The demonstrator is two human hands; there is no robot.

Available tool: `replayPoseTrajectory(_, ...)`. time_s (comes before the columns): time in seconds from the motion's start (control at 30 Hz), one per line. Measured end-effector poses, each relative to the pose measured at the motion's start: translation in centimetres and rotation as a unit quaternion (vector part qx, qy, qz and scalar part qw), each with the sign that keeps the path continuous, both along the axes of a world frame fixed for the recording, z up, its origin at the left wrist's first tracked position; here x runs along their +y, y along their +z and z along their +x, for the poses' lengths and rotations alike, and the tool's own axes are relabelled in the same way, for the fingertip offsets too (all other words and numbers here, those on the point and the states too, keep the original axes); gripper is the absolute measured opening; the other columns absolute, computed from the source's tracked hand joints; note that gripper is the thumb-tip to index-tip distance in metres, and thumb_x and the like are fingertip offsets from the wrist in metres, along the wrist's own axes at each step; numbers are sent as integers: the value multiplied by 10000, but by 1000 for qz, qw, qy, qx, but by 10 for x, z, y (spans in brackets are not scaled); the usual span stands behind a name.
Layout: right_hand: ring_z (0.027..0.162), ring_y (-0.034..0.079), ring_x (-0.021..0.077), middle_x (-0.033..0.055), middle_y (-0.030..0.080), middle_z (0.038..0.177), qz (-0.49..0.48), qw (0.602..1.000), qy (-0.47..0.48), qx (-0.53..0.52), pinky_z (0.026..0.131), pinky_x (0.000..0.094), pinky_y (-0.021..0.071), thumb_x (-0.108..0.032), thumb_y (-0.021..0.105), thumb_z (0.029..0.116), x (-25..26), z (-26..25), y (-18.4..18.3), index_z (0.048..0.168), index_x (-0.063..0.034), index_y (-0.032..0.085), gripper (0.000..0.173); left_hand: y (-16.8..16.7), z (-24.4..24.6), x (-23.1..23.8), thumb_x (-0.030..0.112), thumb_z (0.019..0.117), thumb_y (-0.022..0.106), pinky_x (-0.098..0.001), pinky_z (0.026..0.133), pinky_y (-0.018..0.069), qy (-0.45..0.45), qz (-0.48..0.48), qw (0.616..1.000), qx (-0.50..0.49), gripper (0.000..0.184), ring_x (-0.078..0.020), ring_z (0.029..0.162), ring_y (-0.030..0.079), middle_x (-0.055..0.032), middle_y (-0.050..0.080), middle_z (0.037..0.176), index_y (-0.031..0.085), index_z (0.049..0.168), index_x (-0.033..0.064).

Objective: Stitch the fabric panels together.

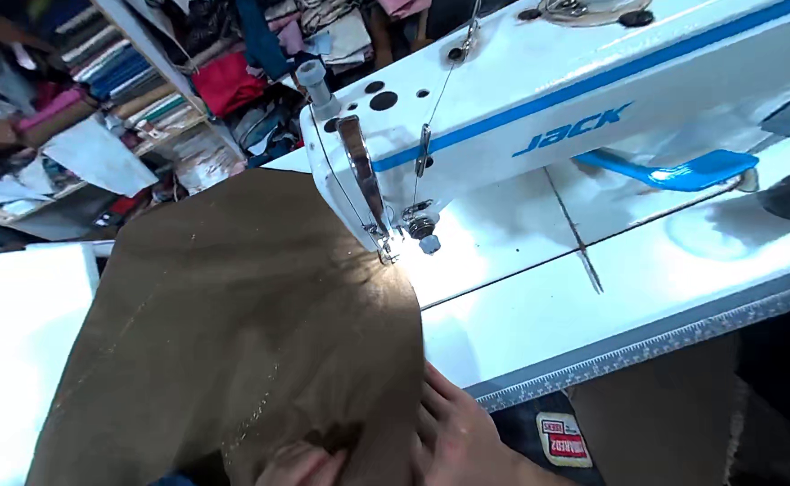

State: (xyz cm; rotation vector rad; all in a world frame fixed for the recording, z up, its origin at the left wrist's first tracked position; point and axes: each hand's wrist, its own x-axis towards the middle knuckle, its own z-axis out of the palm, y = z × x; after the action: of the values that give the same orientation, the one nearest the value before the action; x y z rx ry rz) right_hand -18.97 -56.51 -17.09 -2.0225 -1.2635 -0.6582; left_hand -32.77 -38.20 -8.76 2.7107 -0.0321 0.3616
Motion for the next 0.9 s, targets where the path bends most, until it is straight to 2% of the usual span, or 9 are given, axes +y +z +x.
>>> replayPoseTrajectory(0.27, 1383, 557, 268, 130, 644, 1408, -18, 997, 26, 65, 1185, 439, 441, -140, 545, 1003, -10, 4, 11, 1054, -68, 633, 125, 16, 64, 30, 133, 1038, 481, -170, 667, 543, 97, -128, 953, -257, 137, 28, 746, 613, 100, 624, 824, 613, 1003, 131)
replayPoseTrajectory(0.37, 1462, 451, 167, 33, 499, 1570, -95, 987, 5, 133, 1210, 408, 387, -94, 670, 832, -16, 8, 24, 1494, -168, 510, 686, 25, 94, 34, 689, 968, 510, -200, 611, 555, 18, -106, 983, -150, 547, 38, 718, 625, 126, 653, 842, 631, 1197, 207)
replayPoseTrajectory(0.43, 1395, 529, 190, 38, 624, 1440, -119, 986, -27, 110, 1198, 439, 388, -53, 607, 833, -13, 3, 21, 1373, -152, 637, 550, 30, 101, 30, 860, 744, 637, -325, 605, 593, -13, 12, 999, -51, 807, -23, 727, 667, 103, 708, 864, 666, 1241, 225)
replayPoseTrajectory(0.53, 1343, 587, 236, 81, 707, 1305, -94, 991, -79, 59, 1216, 457, 381, -58, 488, 960, -4, -11, 9, 1183, -105, 727, 330, 14, 105, 33, 339, 843, 653, -373, 536, 587, -109, 157, 980, -60, 334, -92, 663, 702, 89, 741, 833, 758, 1154, 273)
replayPoseTrajectory(0.6, 1345, 587, 245, 83, 714, 1291, -71, 991, -105, 42, 1218, 456, 383, -52, 462, 977, 3, -17, 4, 1140, -99, 727, 315, 6, 108, 38, 235, 878, 613, -349, 480, 513, -163, 214, 953, -139, 296, -136, 603, 642, 46, 667, 754, 780, 1122, 259)
replayPoseTrajectory(0.67, 1317, 609, 243, 66, 730, 1252, -67, 989, -127, 45, 1194, 463, 411, -69, 481, 969, 12, -23, 4, 1109, -115, 740, 298, 1, 114, 39, 234, 927, 602, -406, 773, 568, -191, 240, 937, -168, 246, -179, 882, 676, 26, 688, 928, 761, 1112, 263)
replayPoseTrajectory(0.73, 1262, 643, 247, 57, 748, 1190, -71, 985, -151, 49, 1160, 463, 445, -75, 507, 960, 22, -27, 7, 1109, -110, 744, 281, -5, 126, 41, 140, 962, 562, -540, 1203, 349, -246, 170, 949, -102, 238, -218, 1376, 510, 13, 622, 1373, 717, 1130, 207)
replayPoseTrajectory(0.83, 1263, 638, 231, 54, 739, 1229, -85, 981, -167, 50, 1166, 444, 435, -83, 527, 951, 28, -31, 9, 1189, -90, 737, 318, -11, 140, 47, 79, 967, 519, -463, 1272, 321, -306, 25, 951, -46, 250, -116, 1425, 488, 62, 637, 1413, 712, 1120, 123)
replayPoseTrajectory(0.9, 1307, 616, 233, 67, 721, 1287, -91, 982, -163, 39, 1191, 449, 410, -76, 540, 934, 27, -30, 8, 1228, -75, 728, 349, -9, 145, 54, 222, 915, 606, -432, 1258, 342, -309, -18, 950, -32, 364, -85, 1372, 533, 93, 658, 1374, 704, 1258, 152)
